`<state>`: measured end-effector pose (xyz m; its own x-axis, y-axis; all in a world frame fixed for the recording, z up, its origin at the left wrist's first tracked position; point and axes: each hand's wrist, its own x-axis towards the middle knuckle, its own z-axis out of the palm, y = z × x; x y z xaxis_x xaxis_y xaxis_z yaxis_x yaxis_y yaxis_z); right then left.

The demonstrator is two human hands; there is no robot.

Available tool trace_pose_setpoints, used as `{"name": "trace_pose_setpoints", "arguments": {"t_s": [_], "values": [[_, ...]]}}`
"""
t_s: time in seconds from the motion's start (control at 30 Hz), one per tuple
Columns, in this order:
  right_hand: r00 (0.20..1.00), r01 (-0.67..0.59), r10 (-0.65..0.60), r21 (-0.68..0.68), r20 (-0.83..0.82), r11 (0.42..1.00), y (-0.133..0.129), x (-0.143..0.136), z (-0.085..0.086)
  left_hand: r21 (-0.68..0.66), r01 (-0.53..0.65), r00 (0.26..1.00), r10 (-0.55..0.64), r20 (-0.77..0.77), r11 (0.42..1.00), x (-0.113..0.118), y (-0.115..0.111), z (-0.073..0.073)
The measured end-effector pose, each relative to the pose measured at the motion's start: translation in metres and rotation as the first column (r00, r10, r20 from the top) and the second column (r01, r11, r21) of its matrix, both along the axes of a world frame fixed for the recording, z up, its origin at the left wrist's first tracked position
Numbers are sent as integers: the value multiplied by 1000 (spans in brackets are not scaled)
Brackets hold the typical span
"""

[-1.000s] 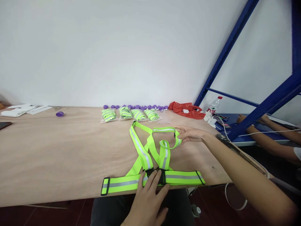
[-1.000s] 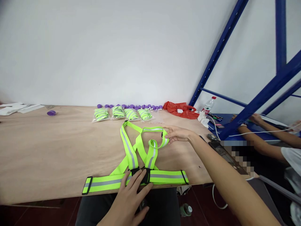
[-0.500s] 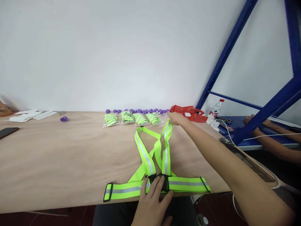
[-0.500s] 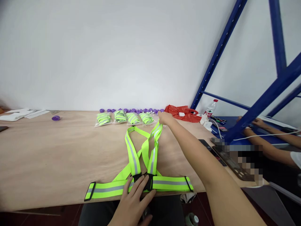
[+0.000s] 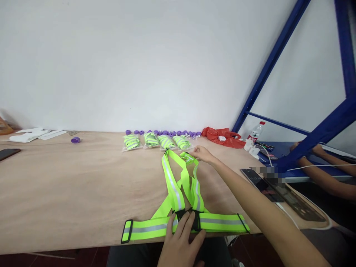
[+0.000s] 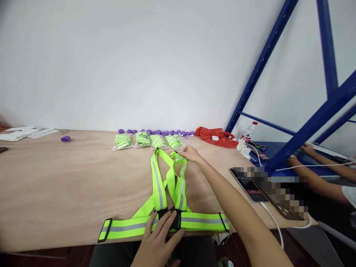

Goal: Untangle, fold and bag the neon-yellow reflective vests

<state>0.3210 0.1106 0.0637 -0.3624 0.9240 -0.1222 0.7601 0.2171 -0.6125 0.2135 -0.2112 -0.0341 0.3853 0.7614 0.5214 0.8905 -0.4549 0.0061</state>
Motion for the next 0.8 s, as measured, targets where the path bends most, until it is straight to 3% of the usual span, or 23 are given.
{"name": "trace_pose_setpoints", "arguments": {"t_s": [0.13, 0.27, 0.53, 0.67, 0.8], "values": [[998, 23, -33, -169, -55, 985, 1, 7, -10, -25, -14, 1000, 14, 6, 1000, 1, 1, 0], [997, 44, -59, -235, -58, 971, 9, 0, -14, 28, -14, 1000, 14, -3, 1000, 1, 3, -2], [1000, -19, 15, -175, -23, 984, 13, -36, -16, 285, -110, 993, 91, 79, 952, 8, 15, -41], [999, -4, 10, -199, 31, 980, 18, -27, -4, 277, -117, 991, 93, 101, 954, 9, 14, -47], [998, 35, -20, -223, 67, 974, 29, 2, 26, 301, -122, 988, 86, 127, 946, 13, 16, -46]]}}
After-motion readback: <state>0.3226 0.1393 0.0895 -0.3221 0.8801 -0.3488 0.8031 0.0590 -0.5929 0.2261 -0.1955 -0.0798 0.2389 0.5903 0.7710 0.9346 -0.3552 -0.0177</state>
